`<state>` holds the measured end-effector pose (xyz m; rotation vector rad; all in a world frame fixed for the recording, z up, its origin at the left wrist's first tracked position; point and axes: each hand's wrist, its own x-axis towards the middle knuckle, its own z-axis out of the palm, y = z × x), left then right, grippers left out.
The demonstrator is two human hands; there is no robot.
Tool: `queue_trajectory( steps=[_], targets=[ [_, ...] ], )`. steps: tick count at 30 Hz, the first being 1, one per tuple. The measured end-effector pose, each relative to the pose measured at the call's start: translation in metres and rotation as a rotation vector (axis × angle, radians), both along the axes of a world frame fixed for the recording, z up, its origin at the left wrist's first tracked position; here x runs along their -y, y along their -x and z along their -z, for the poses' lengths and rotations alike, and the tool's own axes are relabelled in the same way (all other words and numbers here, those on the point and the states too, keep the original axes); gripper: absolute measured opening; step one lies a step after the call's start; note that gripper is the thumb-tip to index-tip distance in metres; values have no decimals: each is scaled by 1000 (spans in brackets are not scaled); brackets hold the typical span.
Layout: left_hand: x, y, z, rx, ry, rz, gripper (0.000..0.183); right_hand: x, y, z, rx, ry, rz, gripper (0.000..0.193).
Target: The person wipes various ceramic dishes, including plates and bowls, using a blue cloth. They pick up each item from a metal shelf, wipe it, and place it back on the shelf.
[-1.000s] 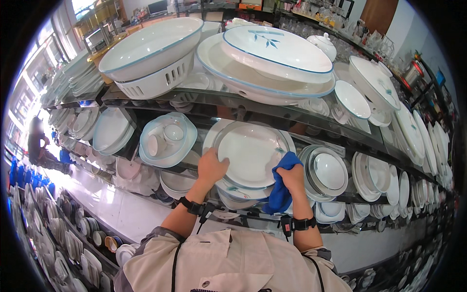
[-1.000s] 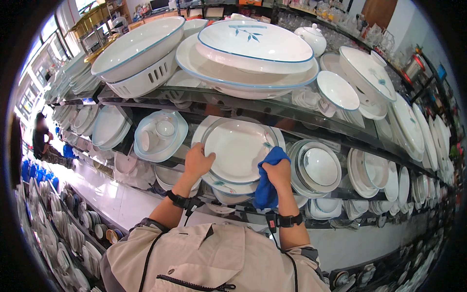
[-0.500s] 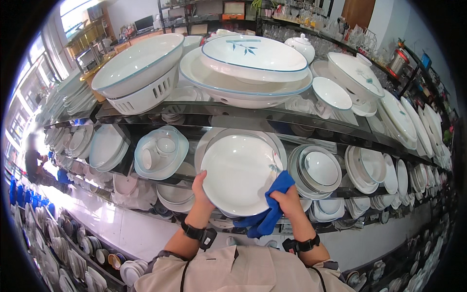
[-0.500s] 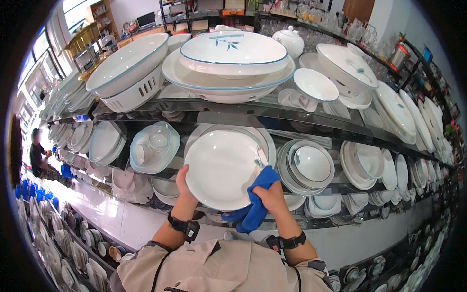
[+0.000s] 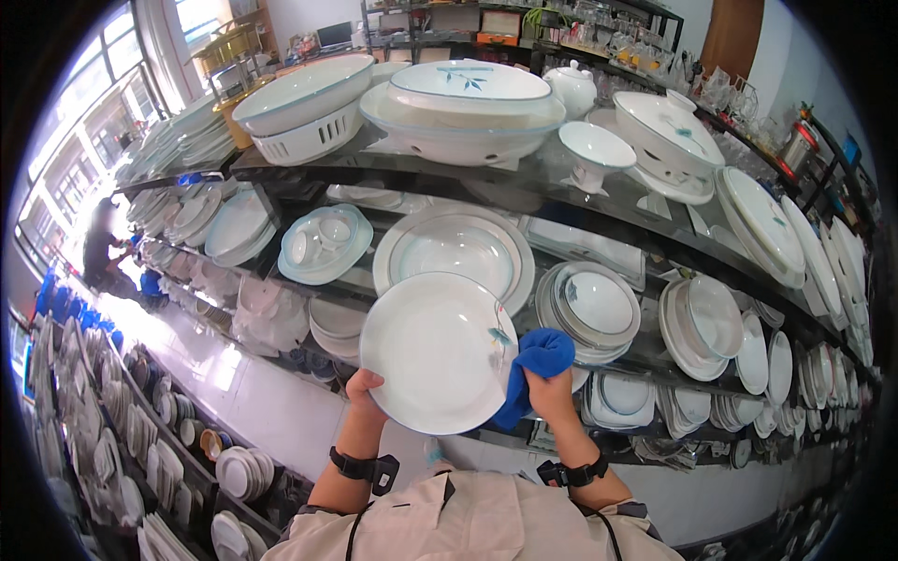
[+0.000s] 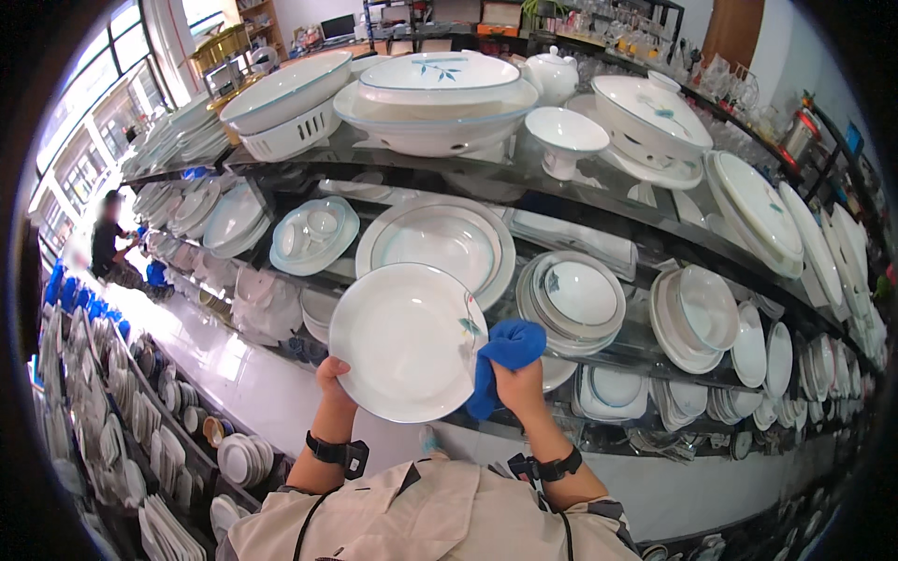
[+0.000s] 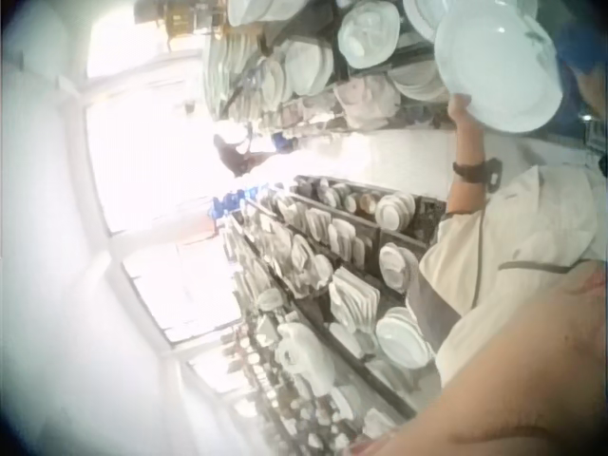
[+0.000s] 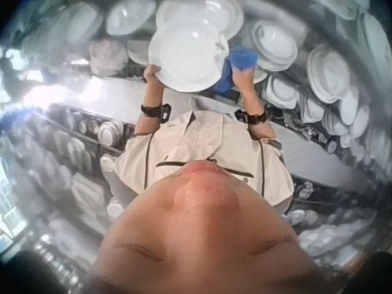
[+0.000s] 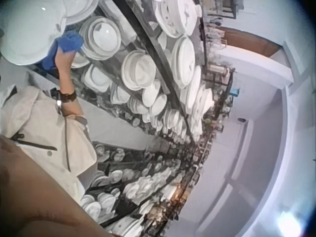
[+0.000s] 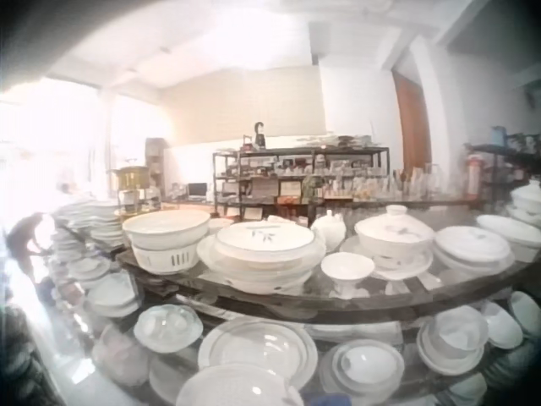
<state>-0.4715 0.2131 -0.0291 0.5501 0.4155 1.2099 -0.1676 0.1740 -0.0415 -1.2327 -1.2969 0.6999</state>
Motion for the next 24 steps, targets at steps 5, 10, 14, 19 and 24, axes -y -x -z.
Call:
queue_trajectory(
  steps=[5,10,14,19,24],
  targets=[
    [71,-40,9,-82,-32,42,84,41,-29,-23,491,-102,-271,55],
    [123,-95,-18,-87,-131,101,83,62,-15,-50,782,-180,-390,70],
    [139,-129,-13,-201,-283,-33,86,75,3,-44,739,-188,-621,74],
    [146,-132,-11,-107,-182,-141,70,113,0,-70,632,-143,-812,72],
    [136,-117,8,5,-83,-162,59,135,-18,-77,745,-109,-904,65]
  ],
)
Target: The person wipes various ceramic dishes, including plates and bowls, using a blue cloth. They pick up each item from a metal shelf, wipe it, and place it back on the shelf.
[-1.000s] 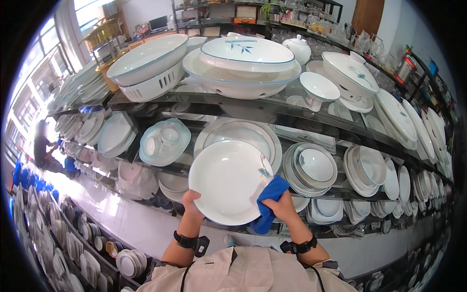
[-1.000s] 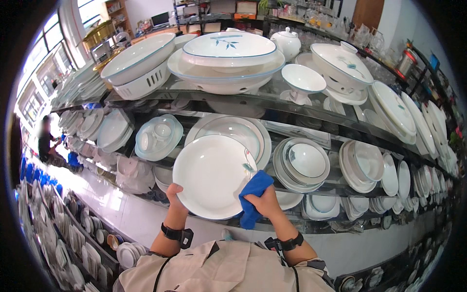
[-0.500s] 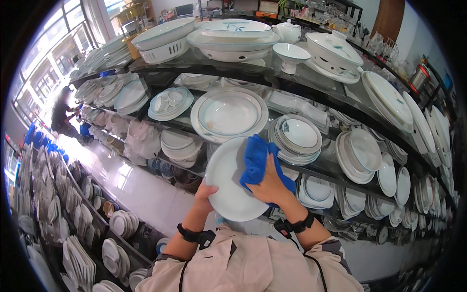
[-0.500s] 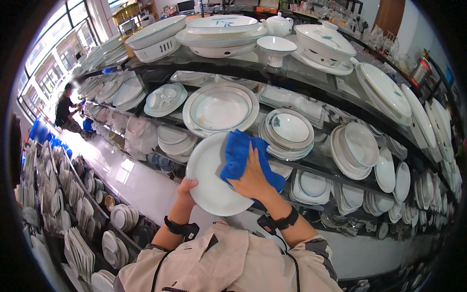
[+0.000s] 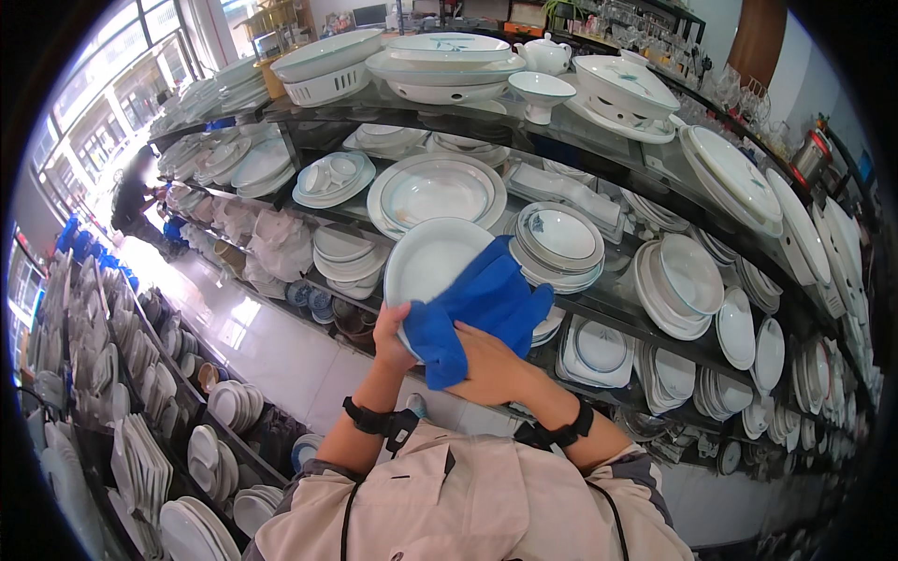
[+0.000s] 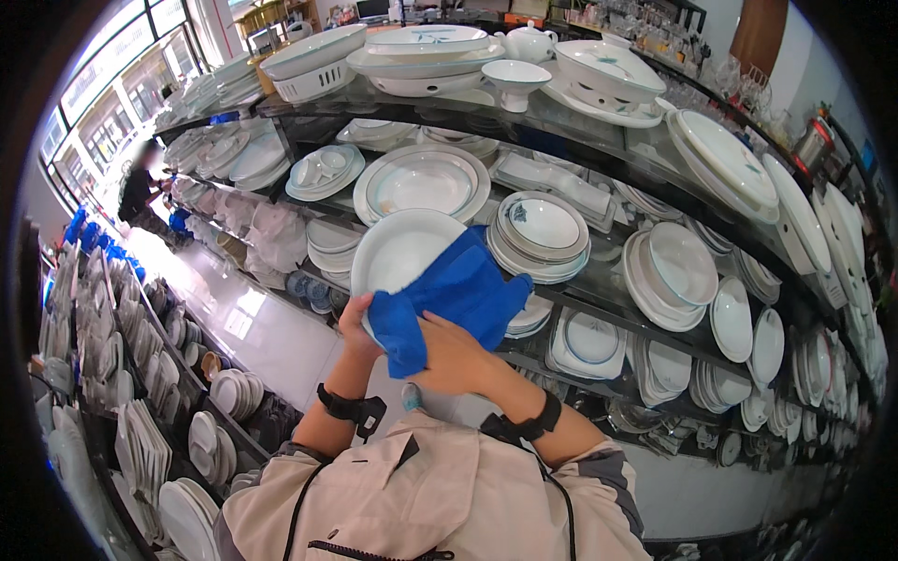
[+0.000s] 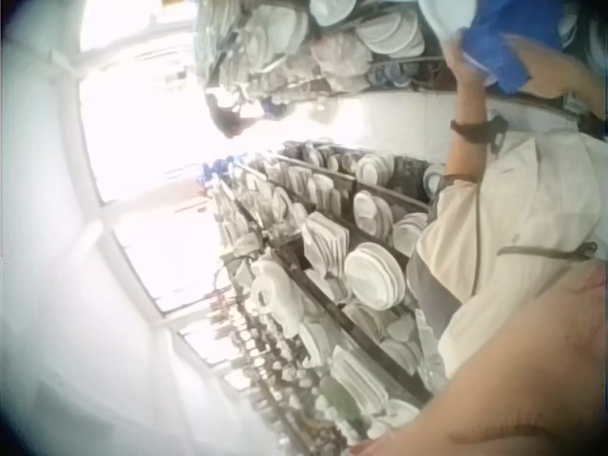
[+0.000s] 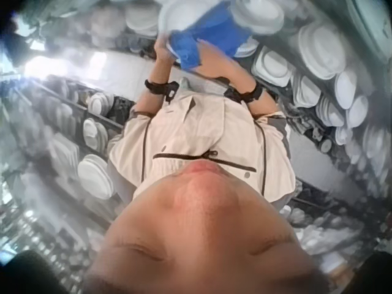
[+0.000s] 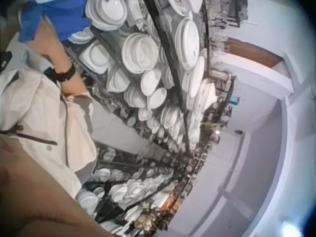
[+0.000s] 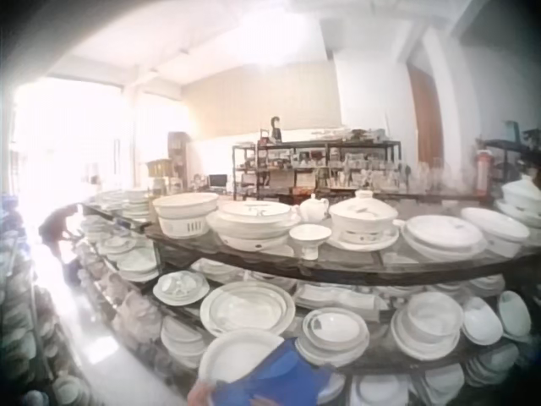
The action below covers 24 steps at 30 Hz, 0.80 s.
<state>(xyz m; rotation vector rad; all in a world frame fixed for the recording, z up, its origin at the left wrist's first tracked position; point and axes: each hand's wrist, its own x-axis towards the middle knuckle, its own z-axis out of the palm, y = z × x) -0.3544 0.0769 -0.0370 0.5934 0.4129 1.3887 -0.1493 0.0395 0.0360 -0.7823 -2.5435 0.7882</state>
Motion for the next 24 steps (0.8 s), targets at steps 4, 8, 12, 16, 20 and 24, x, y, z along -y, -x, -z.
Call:
queue_trajectory(
  steps=[4,8,12,16,20,24],
  targets=[
    [13,-2,-45,-85,-86,-87,74,18,-31,4,74,-54,109,62],
    [20,14,-59,-248,-120,47,83,7,-62,42,319,-365,409,61],
    [25,11,-58,-279,-112,191,91,-16,-57,44,143,-476,456,57],
    [20,9,-51,-297,-91,341,98,-32,-38,47,158,-485,437,60],
    [8,11,-53,-268,-89,378,101,-37,-2,33,88,-412,434,67],
    [-7,31,-53,-321,-138,356,105,-36,36,24,-101,-257,380,86]
  ],
)
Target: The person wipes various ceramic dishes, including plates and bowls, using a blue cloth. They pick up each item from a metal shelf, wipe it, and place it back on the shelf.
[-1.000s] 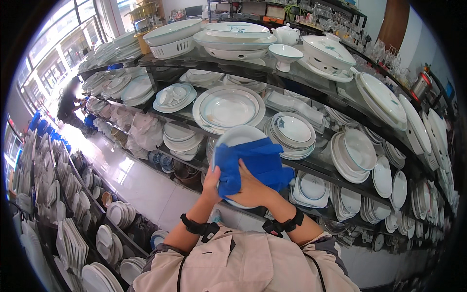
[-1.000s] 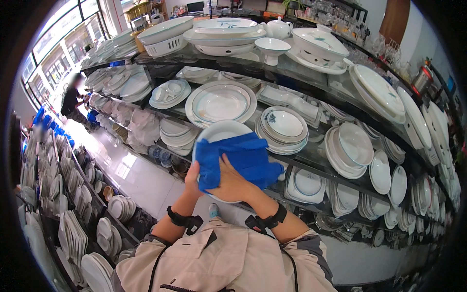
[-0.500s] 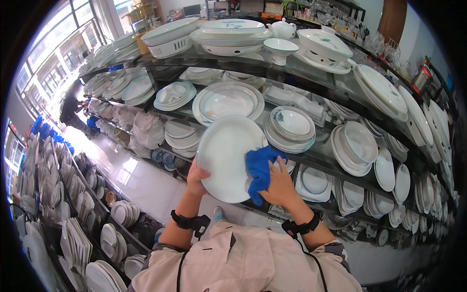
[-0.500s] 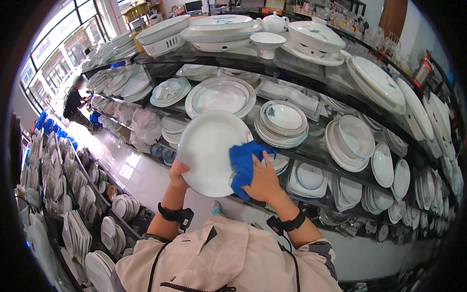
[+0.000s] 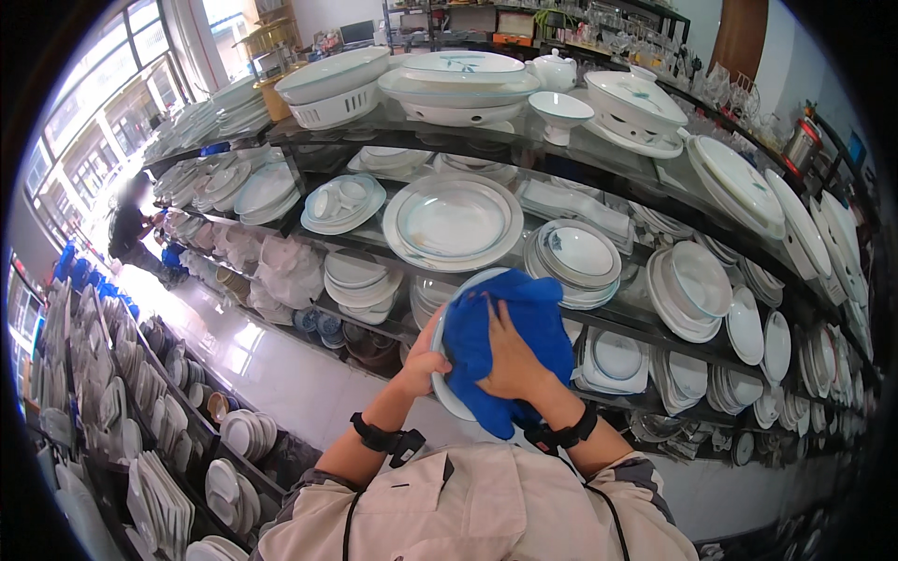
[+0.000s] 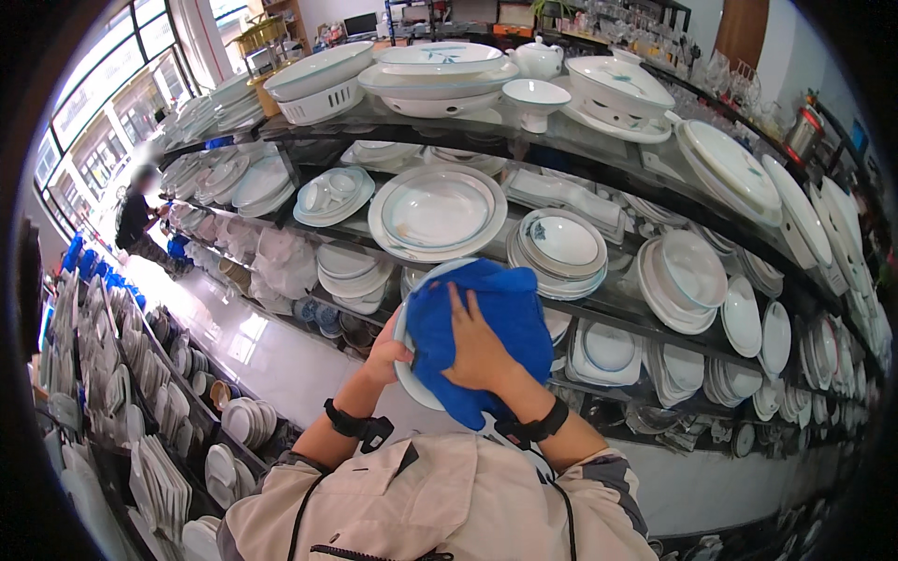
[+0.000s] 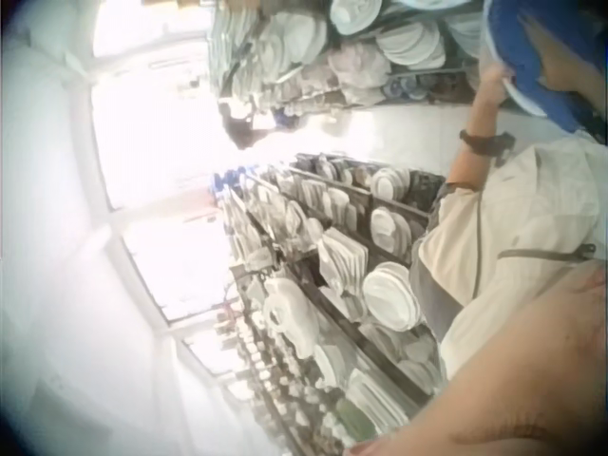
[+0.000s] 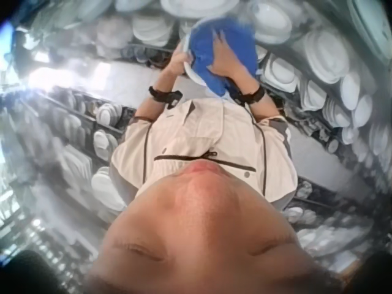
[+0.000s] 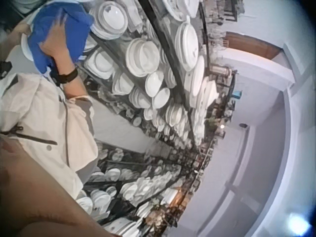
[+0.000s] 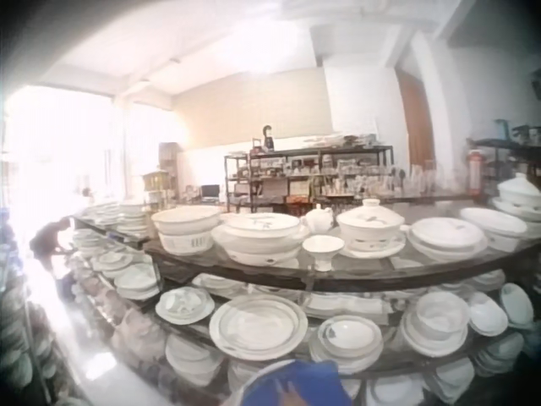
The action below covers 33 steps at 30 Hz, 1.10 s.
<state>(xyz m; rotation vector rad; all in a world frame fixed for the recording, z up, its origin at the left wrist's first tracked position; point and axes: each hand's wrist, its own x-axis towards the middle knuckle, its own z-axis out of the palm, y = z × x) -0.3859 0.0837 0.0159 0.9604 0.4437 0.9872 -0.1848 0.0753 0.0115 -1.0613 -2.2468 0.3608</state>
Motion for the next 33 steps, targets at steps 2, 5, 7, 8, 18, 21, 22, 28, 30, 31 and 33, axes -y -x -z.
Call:
queue_trajectory(
  steps=[2,5,7,8,18,21,22,28,30,31,33],
  targets=[
    [-6,18,-1,-38,-3,-9,106,1,27,-8,-130,34,-83,87],
    [-10,43,-8,81,78,71,106,-16,49,-9,95,-81,81,82],
    [-14,66,-4,76,122,109,108,-27,58,-11,199,-164,226,74],
    [-14,76,-3,65,91,96,109,-29,63,-13,223,-228,317,67],
    [-39,176,7,101,92,-50,97,-42,95,34,-895,277,412,32],
    [-49,195,24,234,116,-121,85,-24,115,32,-1283,605,423,36],
    [-54,200,28,290,141,-118,84,-18,123,27,-1431,727,416,37],
    [-56,193,30,387,106,-195,86,0,169,30,-1786,881,167,44],
    [-59,198,44,304,94,-209,87,-3,176,33,-1796,831,219,44],
    [-61,201,50,228,84,-211,86,-2,177,28,-1751,802,277,43],
    [-68,214,75,20,79,-230,80,-4,174,25,-1680,728,361,42]
  ],
)
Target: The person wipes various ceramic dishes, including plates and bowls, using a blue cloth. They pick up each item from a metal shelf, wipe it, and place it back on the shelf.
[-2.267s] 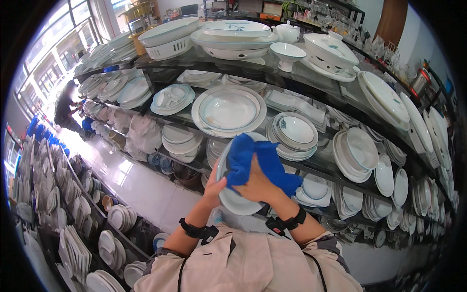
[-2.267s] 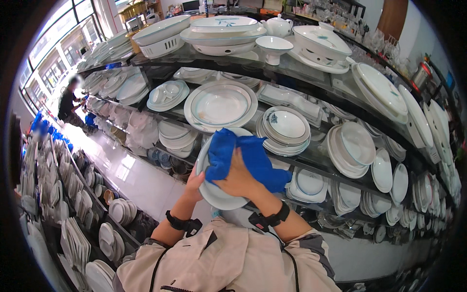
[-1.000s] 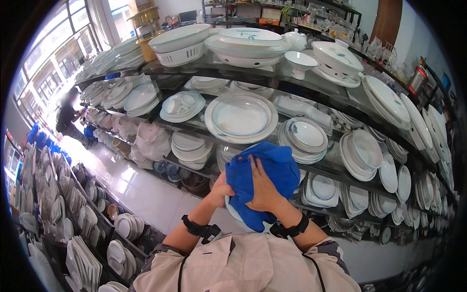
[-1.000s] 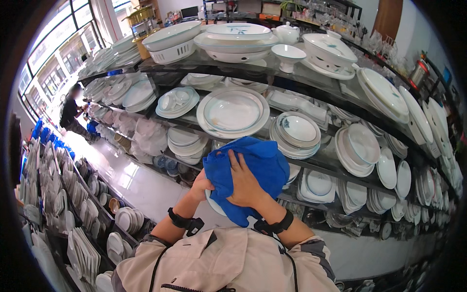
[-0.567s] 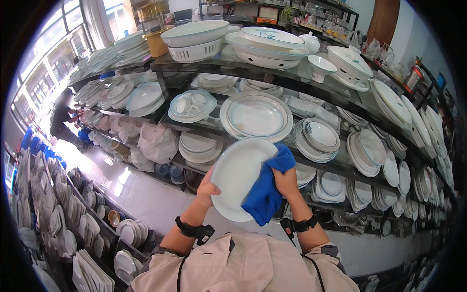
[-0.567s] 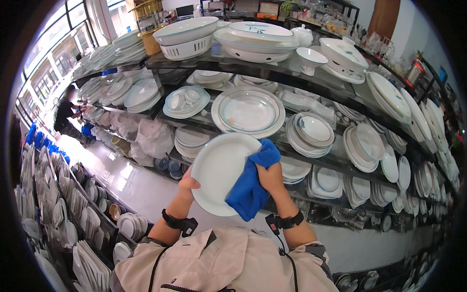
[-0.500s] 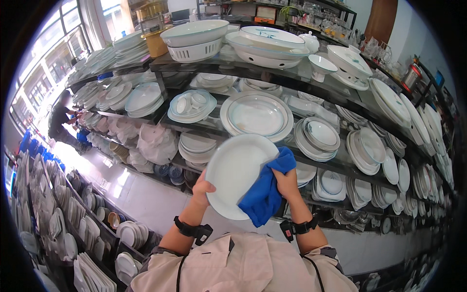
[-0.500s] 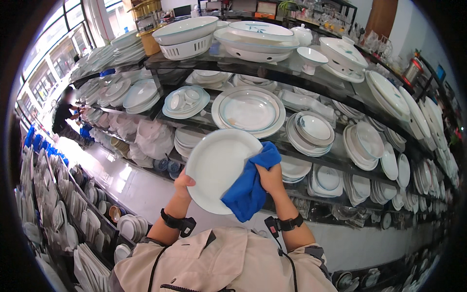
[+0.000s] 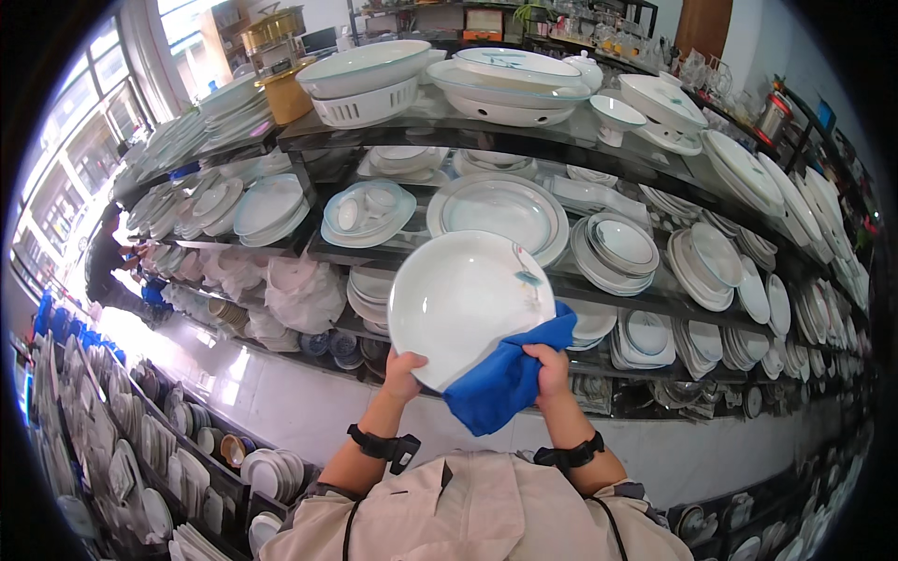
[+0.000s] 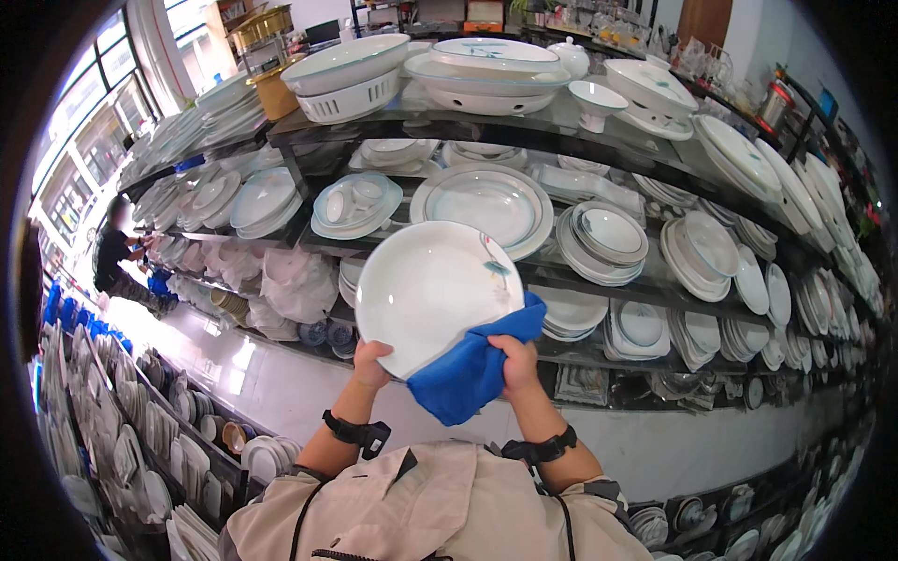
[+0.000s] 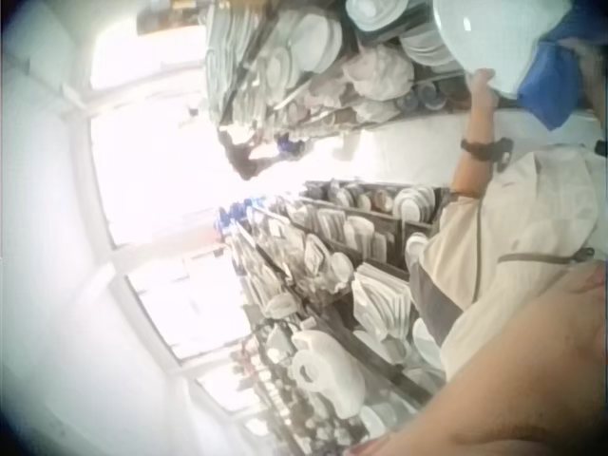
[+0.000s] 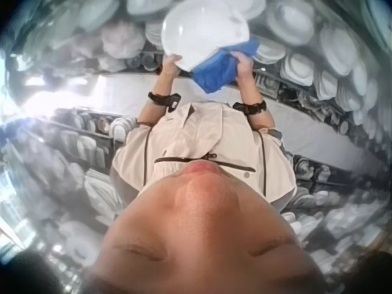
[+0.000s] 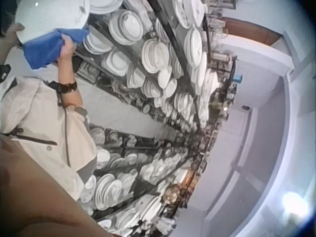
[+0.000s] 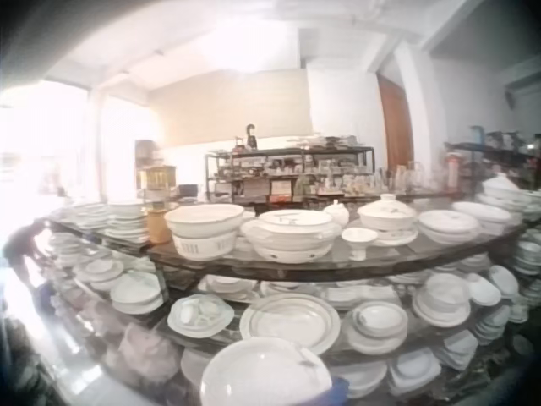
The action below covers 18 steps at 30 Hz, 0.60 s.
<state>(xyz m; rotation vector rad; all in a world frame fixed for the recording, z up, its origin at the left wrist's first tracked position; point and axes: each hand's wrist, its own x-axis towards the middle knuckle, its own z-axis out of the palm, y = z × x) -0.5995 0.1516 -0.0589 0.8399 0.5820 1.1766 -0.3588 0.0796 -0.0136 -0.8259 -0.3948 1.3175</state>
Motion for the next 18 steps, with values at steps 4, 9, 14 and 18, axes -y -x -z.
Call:
queue_trajectory(
  steps=[4,9,14,18],
  targets=[
    [-18,26,-14,-72,94,226,66,-4,-27,10,190,-38,56,45],
    [-26,26,-47,-193,-39,-38,59,-1,-13,-5,333,-80,-16,47],
    [-34,26,-49,-657,-166,-144,49,4,-1,-12,489,-101,-105,49],
    [-39,22,-28,-518,-75,-229,38,9,4,-42,487,-146,-182,47]
  ],
)
